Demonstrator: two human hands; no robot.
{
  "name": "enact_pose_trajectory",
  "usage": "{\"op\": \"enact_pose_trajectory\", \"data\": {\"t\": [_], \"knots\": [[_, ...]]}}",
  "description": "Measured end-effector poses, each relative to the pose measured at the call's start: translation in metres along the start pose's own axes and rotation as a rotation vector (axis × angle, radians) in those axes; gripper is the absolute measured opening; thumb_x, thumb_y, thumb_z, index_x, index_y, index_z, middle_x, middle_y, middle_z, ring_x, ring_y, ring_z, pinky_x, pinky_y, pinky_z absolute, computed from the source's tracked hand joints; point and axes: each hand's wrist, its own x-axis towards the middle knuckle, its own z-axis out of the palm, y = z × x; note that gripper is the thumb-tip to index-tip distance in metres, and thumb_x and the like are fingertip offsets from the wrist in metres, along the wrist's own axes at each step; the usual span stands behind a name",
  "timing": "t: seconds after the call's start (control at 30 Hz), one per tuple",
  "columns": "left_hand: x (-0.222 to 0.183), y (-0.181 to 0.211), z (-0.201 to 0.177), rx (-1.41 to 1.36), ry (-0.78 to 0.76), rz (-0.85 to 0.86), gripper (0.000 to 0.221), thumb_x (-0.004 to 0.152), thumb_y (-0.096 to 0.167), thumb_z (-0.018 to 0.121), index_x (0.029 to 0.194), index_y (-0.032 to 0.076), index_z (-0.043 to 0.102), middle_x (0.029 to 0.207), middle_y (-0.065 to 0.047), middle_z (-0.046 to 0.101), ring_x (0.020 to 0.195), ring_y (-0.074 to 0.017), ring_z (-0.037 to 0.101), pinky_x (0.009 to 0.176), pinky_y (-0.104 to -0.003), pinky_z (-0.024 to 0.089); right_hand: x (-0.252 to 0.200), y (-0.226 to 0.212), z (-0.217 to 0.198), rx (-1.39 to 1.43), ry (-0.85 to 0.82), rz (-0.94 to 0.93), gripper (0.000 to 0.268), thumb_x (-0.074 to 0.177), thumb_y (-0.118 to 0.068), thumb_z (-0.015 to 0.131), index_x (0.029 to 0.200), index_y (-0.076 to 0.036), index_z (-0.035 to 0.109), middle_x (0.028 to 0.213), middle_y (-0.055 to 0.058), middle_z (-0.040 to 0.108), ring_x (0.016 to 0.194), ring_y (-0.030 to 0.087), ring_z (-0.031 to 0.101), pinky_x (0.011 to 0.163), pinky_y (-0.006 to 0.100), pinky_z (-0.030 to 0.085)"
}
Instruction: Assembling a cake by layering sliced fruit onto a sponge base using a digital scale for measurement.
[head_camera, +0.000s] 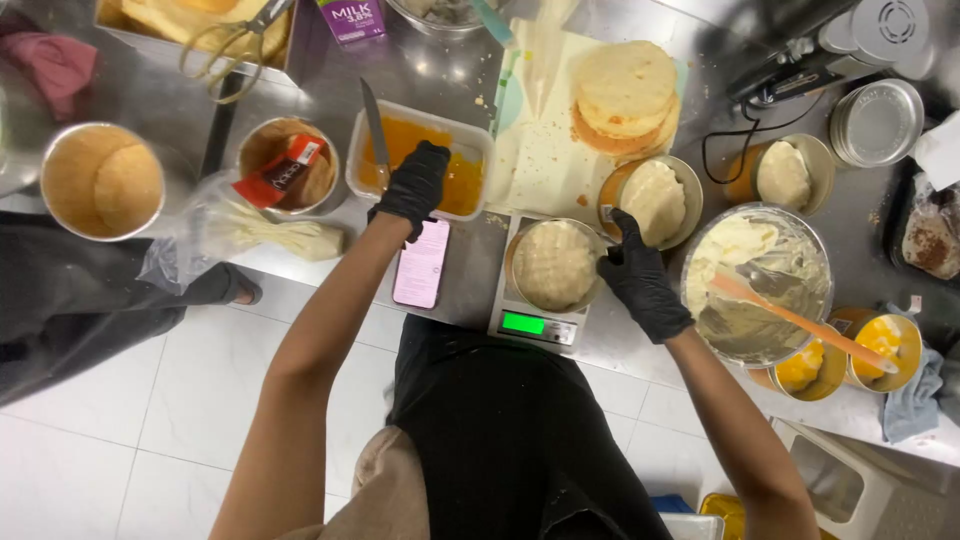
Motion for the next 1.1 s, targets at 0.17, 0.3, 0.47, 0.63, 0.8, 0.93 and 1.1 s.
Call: {"op": "enact_pose_trajectory", "data": {"t": [0.17, 0.3, 0.47, 0.63, 0.8, 0.93, 1.1], "knots": [[0.044, 0.053, -0.099, -0.382, -0.355, -0.135, 0.035, 0.079, 0.016, 0.078, 0.111, 0.005, 0.069, 0.112, -0.02, 0.068, 0.111, -0.0374, 0.063, 0.099, -0.046, 0.051, 0.014, -0.057, 0.02, -0.452, 0.119, -0.424, 0.061, 0.098, -0.011, 0.071, 0.153, -0.007, 0.045, 0.115, 0.019, 0.068, 0.105, 0.03, 0.066, 0.092, 0.042, 0.053], [0.049, 0.067, -0.148, -0.542, -0.261, -0.19, 0.044, 0.089, 0.024, 0.079, 0.126, 0.004, 0.066, 0.12, -0.021, 0.066, 0.114, -0.0383, 0.062, 0.099, -0.046, 0.05, 0.067, -0.14, 0.062, 0.154, -0.246, -0.204, 0.05, 0.097, -0.011, 0.064, 0.146, -0.007, 0.052, 0.141, 0.018, 0.059, 0.12, 0.034, 0.063, 0.099, 0.039, 0.051], [0.035, 0.075, -0.243, -0.757, -0.049, -0.354, 0.036, 0.097, 0.015, 0.069, 0.131, 0.004, 0.065, 0.128, -0.018, 0.064, 0.116, -0.0325, 0.065, 0.099, -0.041, 0.053, 0.175, -0.097, 0.175, -0.553, -0.3, -0.289, 0.062, 0.088, -0.007, 0.067, 0.145, 0.007, 0.047, 0.142, 0.029, 0.053, 0.131, 0.041, 0.053, 0.107, 0.044, 0.046], [-0.003, 0.072, -0.305, -0.898, 0.002, -0.429, 0.032, 0.099, 0.008, 0.068, 0.131, 0.005, 0.064, 0.128, -0.015, 0.064, 0.111, -0.023, 0.07, 0.092, -0.033, 0.06, 0.21, -0.025, 0.254, -0.986, -0.121, -0.38, 0.06, 0.079, -0.014, 0.063, 0.134, 0.006, 0.05, 0.125, 0.034, 0.055, 0.113, 0.052, 0.055, 0.09, 0.06, 0.049], [-0.056, 0.066, -0.302, -0.967, 0.084, -0.607, 0.035, 0.096, -0.003, 0.065, 0.13, 0.006, 0.066, 0.128, -0.011, 0.069, 0.115, -0.019, 0.069, 0.096, -0.031, 0.06, 0.198, -0.042, 0.238, -0.789, -0.237, -0.281, 0.036, 0.09, -0.001, 0.061, 0.125, 0.002, 0.057, 0.11, 0.028, 0.066, 0.099, 0.041, 0.068, 0.08, 0.048, 0.057], [-0.064, 0.072, -0.297, -1.097, 0.118, -0.611, 0.031, 0.098, -0.002, 0.065, 0.128, 0.005, 0.066, 0.125, -0.01, 0.07, 0.115, -0.0178, 0.068, 0.099, -0.031, 0.059, 0.204, -0.058, 0.222, -0.69, -0.367, -0.117, 0.034, 0.087, -0.009, 0.064, 0.12, -0.002, 0.061, 0.109, 0.023, 0.07, 0.103, 0.041, 0.068, 0.086, 0.05, 0.055], [-0.053, 0.076, -0.308, -1.189, 0.064, -0.718, 0.029, 0.099, 0.001, 0.066, 0.128, 0.005, 0.068, 0.122, -0.009, 0.072, 0.111, -0.0161, 0.069, 0.097, -0.03, 0.058, 0.229, -0.078, 0.196, -0.296, -0.592, 0.077, 0.084, 0.065, -0.011, 0.084, 0.14, -0.001, 0.047, 0.136, 0.018, 0.055, 0.113, 0.03, 0.062, 0.086, 0.039, 0.055]]}}
